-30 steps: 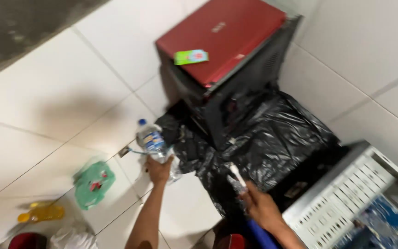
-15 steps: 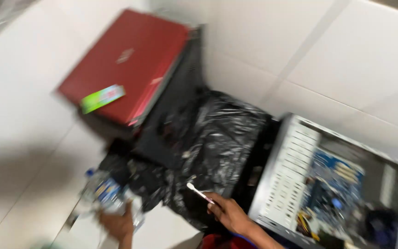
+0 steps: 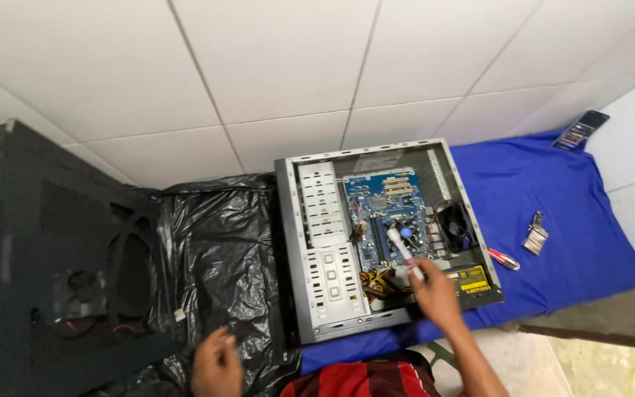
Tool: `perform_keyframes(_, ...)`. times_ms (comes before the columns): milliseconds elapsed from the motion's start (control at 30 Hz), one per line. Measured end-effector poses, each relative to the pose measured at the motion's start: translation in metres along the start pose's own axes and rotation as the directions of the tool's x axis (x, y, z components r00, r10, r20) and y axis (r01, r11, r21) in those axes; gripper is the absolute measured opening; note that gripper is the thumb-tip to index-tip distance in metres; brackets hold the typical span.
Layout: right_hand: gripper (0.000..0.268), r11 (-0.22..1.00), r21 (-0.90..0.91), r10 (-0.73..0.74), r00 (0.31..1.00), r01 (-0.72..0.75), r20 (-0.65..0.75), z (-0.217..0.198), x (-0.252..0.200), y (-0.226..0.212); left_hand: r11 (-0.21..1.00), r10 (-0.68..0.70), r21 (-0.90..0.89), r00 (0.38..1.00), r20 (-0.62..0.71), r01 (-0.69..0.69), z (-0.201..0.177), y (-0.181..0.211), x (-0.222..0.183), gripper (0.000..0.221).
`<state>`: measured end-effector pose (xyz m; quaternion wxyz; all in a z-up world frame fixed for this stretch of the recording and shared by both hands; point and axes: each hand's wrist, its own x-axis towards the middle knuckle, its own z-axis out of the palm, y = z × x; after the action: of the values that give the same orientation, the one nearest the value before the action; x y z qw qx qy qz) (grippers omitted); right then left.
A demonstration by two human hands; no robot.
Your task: Disassembling a desktop computer case and removing internal components including the power supply and motherboard.
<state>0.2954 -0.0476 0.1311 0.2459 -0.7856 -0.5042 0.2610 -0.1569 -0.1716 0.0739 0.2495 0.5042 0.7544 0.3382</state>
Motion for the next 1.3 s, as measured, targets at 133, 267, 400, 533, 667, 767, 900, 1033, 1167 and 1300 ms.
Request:
perform_keyframes(133,0.032,0.996,-0.067,-0.063,0.979,0.051,-0.194,-0.056,0.033,0.067,0.994,0.087,-0.068,0.991,0.101,-0.08,0.058,0.138,0.072,0.032)
perform_keyframes(267,0.035,0.96,-0.28,-0.082,0.944,-0.012,-0.32,-0.09,0.056,0.118,0.967,0.245,-0.091,0.968,0.055,-0.239,0.11,0.193,0.086,0.065)
perform_keyframes(400,0.032,0.992,-0.093,0.065,0.984,-0.081,-0.168,-0.092,0.068,0.143,0.975,0.117,0.189,0.993,0.025,-0.119,0.151,0.202,0.092,0.079)
perform_keyframes(533,0.025,0.985,0.026,0.175,0.972,-0.173,-0.159,-0.086,0.064,0.144,0.932,0.139,0.339,0.99,-0.014,-0.126,0.155,0.213,0.092,0.071)
perform_keyframes(667,0.036,0.995,0.065,-0.054,0.973,0.07,-0.224,-0.077,0.065,0.157,0.918,-0.049,0.393,0.999,-0.011,0.049,0.156,0.222,0.094,0.076)
perform_keyframes(767,0.04,0.995,0.023,-0.09,0.983,0.095,-0.161,-0.078,0.074,0.151,0.89,-0.157,0.428,0.987,-0.038,0.158,0.163,0.219,0.1,0.078)
perform_keyframes(900,0.04,0.982,-0.092,-0.183,0.963,0.167,-0.199,-0.057,0.088,0.18,0.878,-0.266,0.399,0.963,-0.054,0.264,0.161,0.24,0.1,0.068)
perform_keyframes(1033,0.038,0.957,-0.082,-0.289,0.917,0.278,-0.275,-0.064,0.11,0.165,0.888,-0.238,0.384,0.967,-0.088,0.253,0.167,0.244,0.108,0.067)
perform_keyframes(1167,0.026,0.981,-0.005,-0.192,0.968,0.194,-0.161,-0.077,0.112,0.144,0.89,-0.186,0.404,0.978,-0.097,0.21,0.168,0.243,0.109,0.069)
perform_keyframes(1300,0.03,0.993,-0.013,-0.115,0.989,0.114,-0.088,-0.08,0.111,0.142,0.88,-0.229,0.407,0.969,-0.089,0.246,0.167,0.251,0.108,0.069)
